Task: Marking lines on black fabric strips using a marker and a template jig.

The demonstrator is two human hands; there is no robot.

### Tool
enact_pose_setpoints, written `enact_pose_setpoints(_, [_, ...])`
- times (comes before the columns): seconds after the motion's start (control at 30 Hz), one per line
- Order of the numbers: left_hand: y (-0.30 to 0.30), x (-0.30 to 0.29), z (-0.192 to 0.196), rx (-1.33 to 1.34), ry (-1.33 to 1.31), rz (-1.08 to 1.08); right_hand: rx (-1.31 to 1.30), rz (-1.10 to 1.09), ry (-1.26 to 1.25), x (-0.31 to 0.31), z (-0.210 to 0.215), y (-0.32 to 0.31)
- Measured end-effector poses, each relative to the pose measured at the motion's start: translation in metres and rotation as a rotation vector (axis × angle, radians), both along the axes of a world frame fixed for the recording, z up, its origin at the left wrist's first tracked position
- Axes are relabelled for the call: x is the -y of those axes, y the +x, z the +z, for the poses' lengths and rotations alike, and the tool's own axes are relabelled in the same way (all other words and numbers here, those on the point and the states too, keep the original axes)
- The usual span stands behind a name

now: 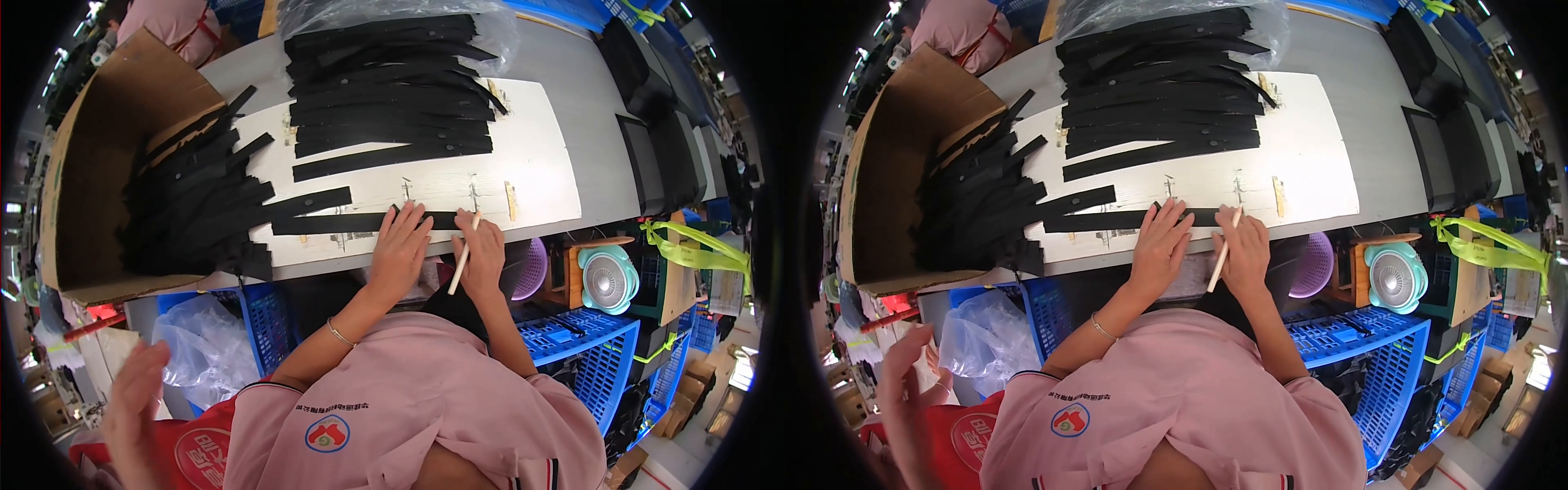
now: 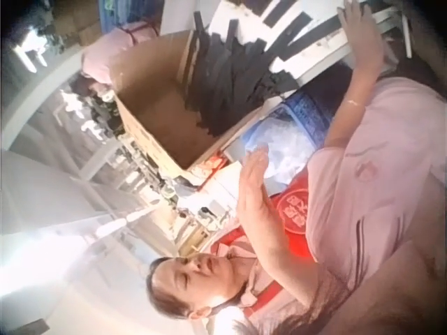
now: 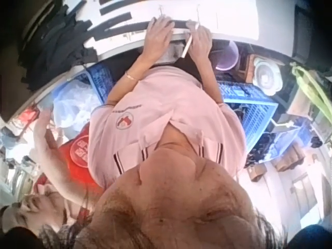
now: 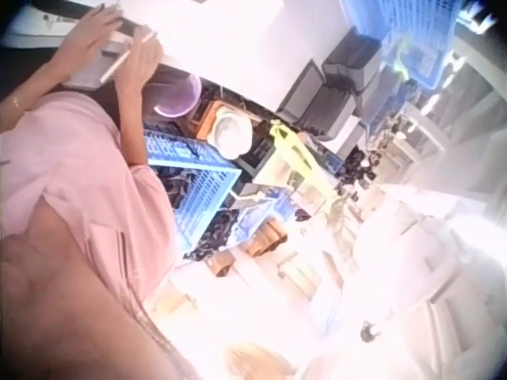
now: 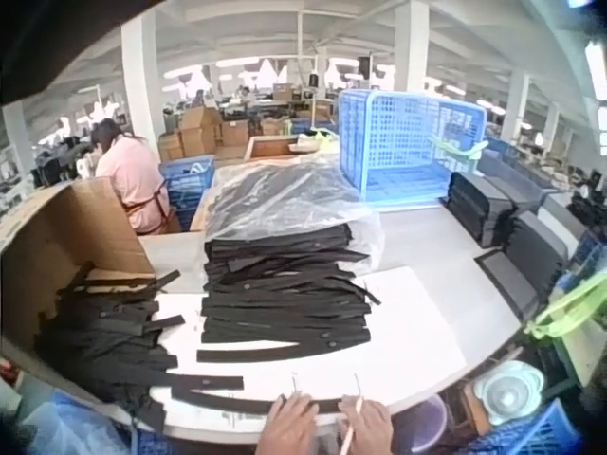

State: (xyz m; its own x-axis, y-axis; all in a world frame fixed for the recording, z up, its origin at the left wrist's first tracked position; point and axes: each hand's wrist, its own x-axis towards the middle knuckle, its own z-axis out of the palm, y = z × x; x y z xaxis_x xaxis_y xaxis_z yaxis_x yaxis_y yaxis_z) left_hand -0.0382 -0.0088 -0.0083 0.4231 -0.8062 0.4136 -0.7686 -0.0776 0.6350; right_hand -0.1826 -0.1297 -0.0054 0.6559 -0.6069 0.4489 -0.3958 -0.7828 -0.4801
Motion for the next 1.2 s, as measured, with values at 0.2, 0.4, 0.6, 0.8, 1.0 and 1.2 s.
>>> enact_pose_setpoints(0.2, [-0.006, -0.016, -0.005, 0.061, 0.120, 0.058, -0.216, 0.130, -0.116, 0.010, 0.002, -0.011])
enact_pose_setpoints(0.4, [0.000, -0.035, -0.003, 0.090, 0.259, 0.119, -0.219, 0.089, -0.042, 0.047, 0.006, -0.026])
enact_pose_setpoints(0.6, [0.017, -0.068, -0.001, 0.082, 0.319, 0.295, -0.213, 0.019, -0.102, 0.059, -0.010, -0.039])
enact_pose_setpoints(0.8, [0.037, -0.081, -0.006, 0.116, 0.303, 0.419, -0.235, 0.014, -0.119, 0.058, -0.013, -0.036])
enact_pose_setpoints(1.0, [0.040, -0.084, -0.011, 0.108, 0.215, 0.472, -0.234, 0.012, -0.117, 0.057, -0.011, -0.035])
enact_pose_setpoints(1.2, [0.042, -0.084, -0.014, 0.113, 0.188, 0.521, -0.245, -0.006, -0.091, 0.055, -0.003, -0.033])
